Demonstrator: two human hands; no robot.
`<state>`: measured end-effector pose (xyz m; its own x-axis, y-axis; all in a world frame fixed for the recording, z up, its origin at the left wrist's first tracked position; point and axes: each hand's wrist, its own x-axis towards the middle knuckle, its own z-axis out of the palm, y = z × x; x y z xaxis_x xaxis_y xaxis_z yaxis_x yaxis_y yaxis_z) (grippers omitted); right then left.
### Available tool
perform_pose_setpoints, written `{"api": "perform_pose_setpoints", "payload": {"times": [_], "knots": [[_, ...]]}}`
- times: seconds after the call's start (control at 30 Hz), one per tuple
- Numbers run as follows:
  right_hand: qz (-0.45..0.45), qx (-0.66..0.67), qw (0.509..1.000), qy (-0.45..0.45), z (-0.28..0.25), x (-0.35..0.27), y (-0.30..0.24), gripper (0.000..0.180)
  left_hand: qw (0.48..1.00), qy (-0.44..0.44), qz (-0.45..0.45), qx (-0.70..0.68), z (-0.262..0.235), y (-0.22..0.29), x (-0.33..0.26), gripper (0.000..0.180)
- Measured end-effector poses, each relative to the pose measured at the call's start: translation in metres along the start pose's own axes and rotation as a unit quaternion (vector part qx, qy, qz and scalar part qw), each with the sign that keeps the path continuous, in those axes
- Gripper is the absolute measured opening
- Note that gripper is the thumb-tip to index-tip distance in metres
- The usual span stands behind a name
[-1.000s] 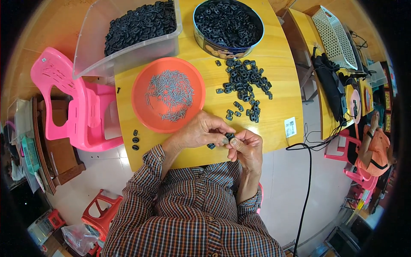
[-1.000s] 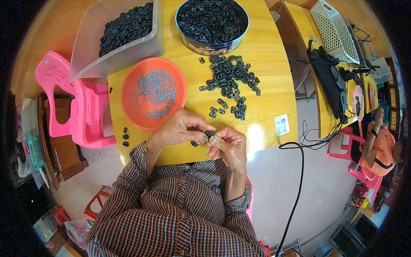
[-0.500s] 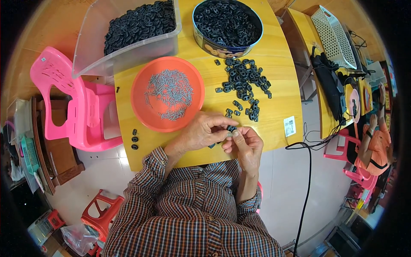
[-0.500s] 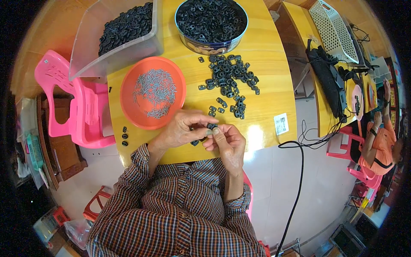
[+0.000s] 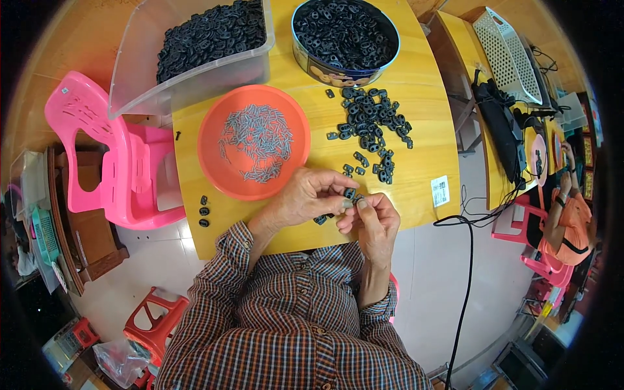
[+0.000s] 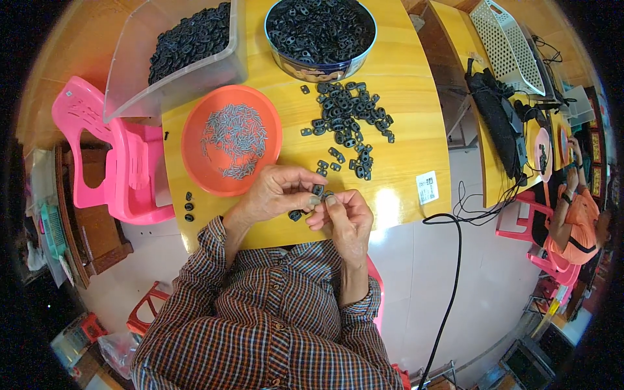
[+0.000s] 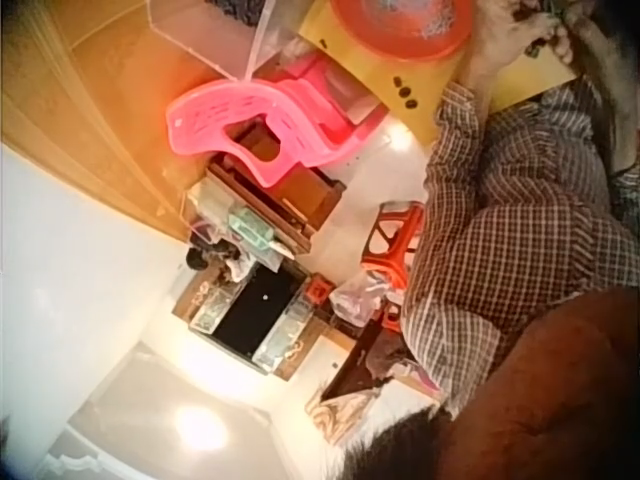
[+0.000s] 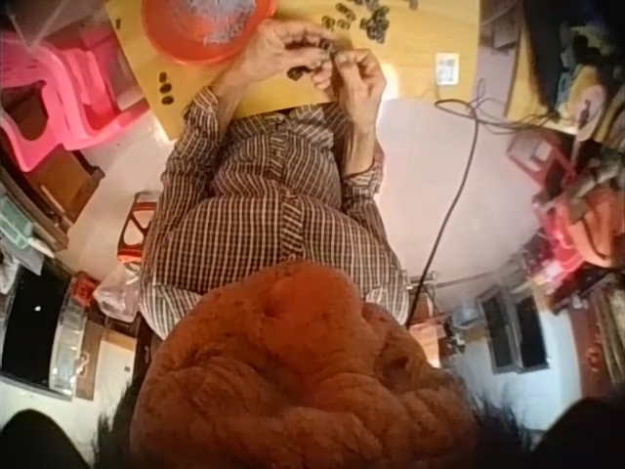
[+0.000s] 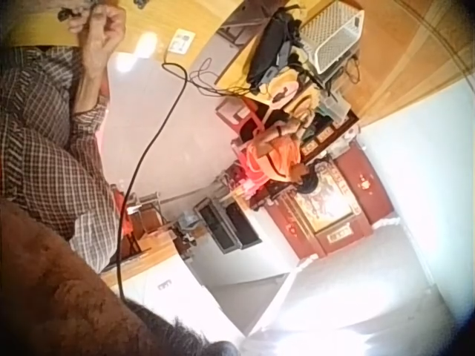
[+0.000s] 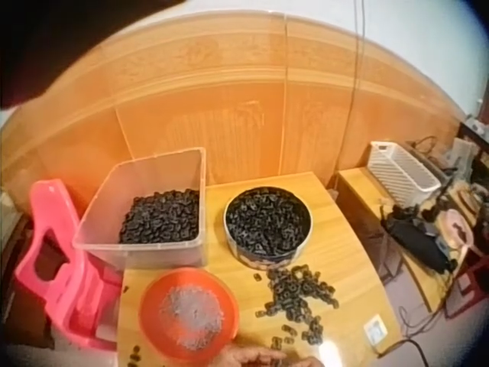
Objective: Assembling small silver pins into black plastic housing components.
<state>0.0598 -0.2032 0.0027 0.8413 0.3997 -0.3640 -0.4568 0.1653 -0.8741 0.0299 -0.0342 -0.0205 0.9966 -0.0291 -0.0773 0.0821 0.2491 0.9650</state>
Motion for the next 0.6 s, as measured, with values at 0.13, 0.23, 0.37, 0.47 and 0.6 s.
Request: {"api": "perform_pose_setpoints", "payload": {"times": [0.13, 0.23, 0.37, 0.47, 0.6], "knots": [[-0.005, -0.008, 1.000, 0.006, -0.0007, 0.0010, 0.0009, 0.013, 1.000, 0.000, -0.002, -0.027, 0.0001, -0.0043, -0.0001, 0.029], [-0.012, -0.006, 1.000, 0.010, -0.0010, 0.0009, 0.0022, 0.014, 1.000, -0.009, -0.005, -0.022, 0.0000, 0.0013, 0.0005, 0.029], [-0.018, -0.011, 1.000, 0.005, 0.0002, 0.0006, 0.0014, 0.013, 1.000, -0.007, 0.006, -0.005, 0.0010, 0.0007, -0.0004, 0.030], [-0.011, -0.010, 1.000, 0.021, 0.0029, -0.0006, -0.0016, 0.013, 1.000, -0.002, 0.002, -0.001, 0.0015, 0.0035, -0.0006, 0.029], [-0.008, -0.024, 0.999, 0.021, 0.0014, -0.0003, -0.0015, 0.013, 0.999, -0.010, 0.023, 0.045, 0.0008, 0.0027, 0.0009, 0.028]]}}
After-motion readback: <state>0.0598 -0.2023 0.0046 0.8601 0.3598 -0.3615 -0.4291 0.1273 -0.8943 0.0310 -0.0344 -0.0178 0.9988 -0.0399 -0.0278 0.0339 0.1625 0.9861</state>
